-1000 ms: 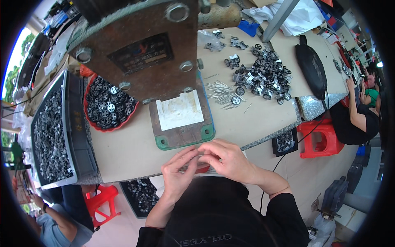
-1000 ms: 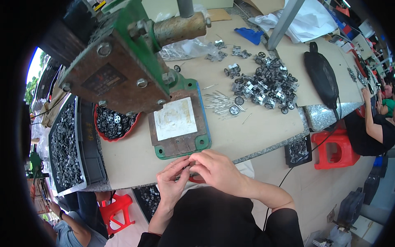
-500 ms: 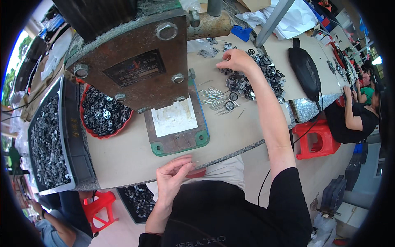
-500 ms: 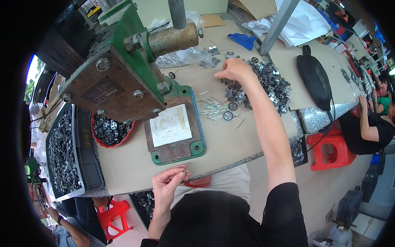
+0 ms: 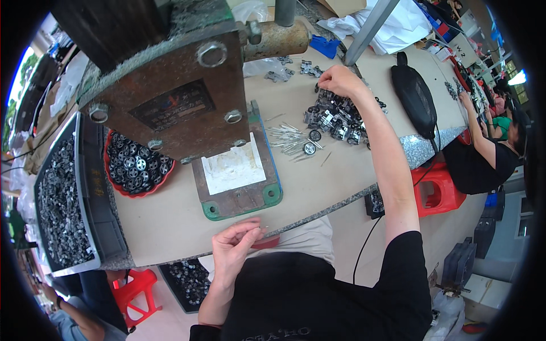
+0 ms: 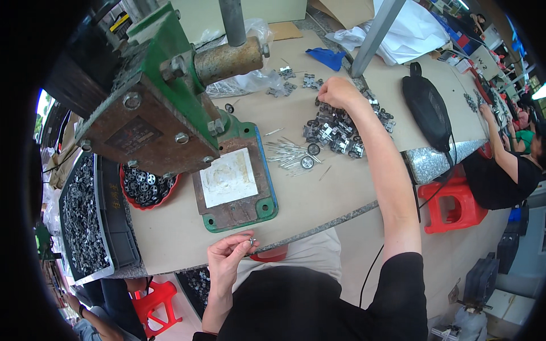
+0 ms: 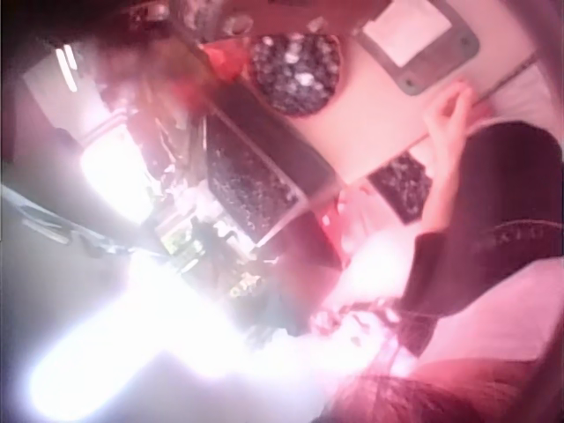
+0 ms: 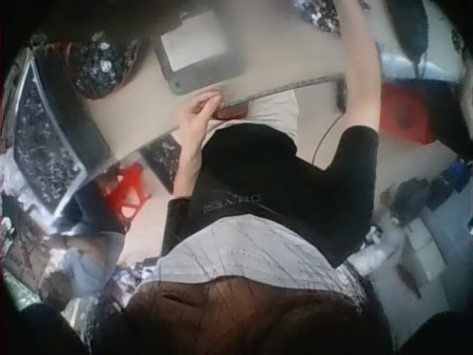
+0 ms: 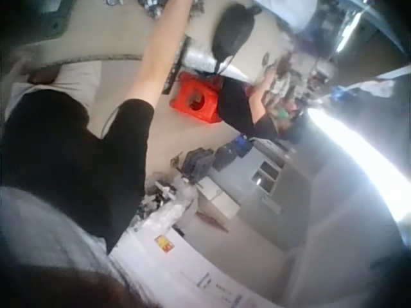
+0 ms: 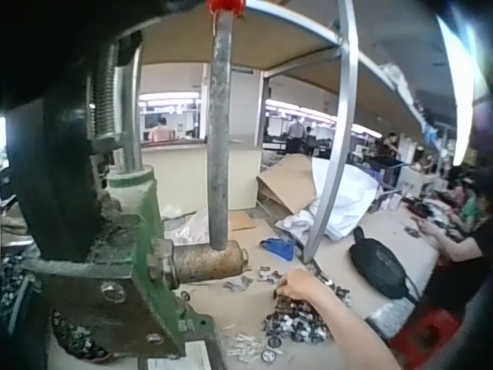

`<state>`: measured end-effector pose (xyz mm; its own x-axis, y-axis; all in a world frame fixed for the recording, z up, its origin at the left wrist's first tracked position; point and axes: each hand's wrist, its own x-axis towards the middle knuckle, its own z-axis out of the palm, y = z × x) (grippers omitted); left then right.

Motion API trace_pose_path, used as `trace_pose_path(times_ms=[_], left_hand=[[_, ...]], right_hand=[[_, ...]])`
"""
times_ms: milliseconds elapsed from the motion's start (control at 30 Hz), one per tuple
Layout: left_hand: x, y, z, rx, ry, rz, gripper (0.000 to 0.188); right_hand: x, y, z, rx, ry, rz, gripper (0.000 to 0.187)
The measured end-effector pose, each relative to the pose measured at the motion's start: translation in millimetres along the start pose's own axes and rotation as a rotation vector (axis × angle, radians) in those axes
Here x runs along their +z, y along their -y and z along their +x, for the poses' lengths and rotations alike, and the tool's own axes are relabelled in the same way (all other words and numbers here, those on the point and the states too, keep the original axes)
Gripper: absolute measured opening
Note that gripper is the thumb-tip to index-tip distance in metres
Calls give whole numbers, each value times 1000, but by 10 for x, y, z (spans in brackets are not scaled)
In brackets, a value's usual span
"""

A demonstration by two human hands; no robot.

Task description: The person assembles small mechanical components by hand, pressing various small pins and metal discs into plastic components using a hand-operated press.

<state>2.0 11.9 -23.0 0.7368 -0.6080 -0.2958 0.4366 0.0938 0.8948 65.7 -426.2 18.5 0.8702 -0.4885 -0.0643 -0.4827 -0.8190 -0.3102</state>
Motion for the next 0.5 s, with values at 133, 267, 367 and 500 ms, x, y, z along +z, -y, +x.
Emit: trace_pose_path(times_ms=[133, 267, 367, 500], left_hand=[[4, -27, -15, -3, 14, 16, 12], [34, -45, -38, 1, -29, 8, 10], [28, -68, -52, -17, -36, 8, 10], [17, -72, -59, 6, -27, 1, 10]], right_hand=[[-83, 2, 269, 100, 19, -1, 22], [39, 25, 449, 99, -1, -143, 35], [117, -169, 534, 43, -15, -181, 35], [0, -262, 390, 9, -217, -164, 25]])
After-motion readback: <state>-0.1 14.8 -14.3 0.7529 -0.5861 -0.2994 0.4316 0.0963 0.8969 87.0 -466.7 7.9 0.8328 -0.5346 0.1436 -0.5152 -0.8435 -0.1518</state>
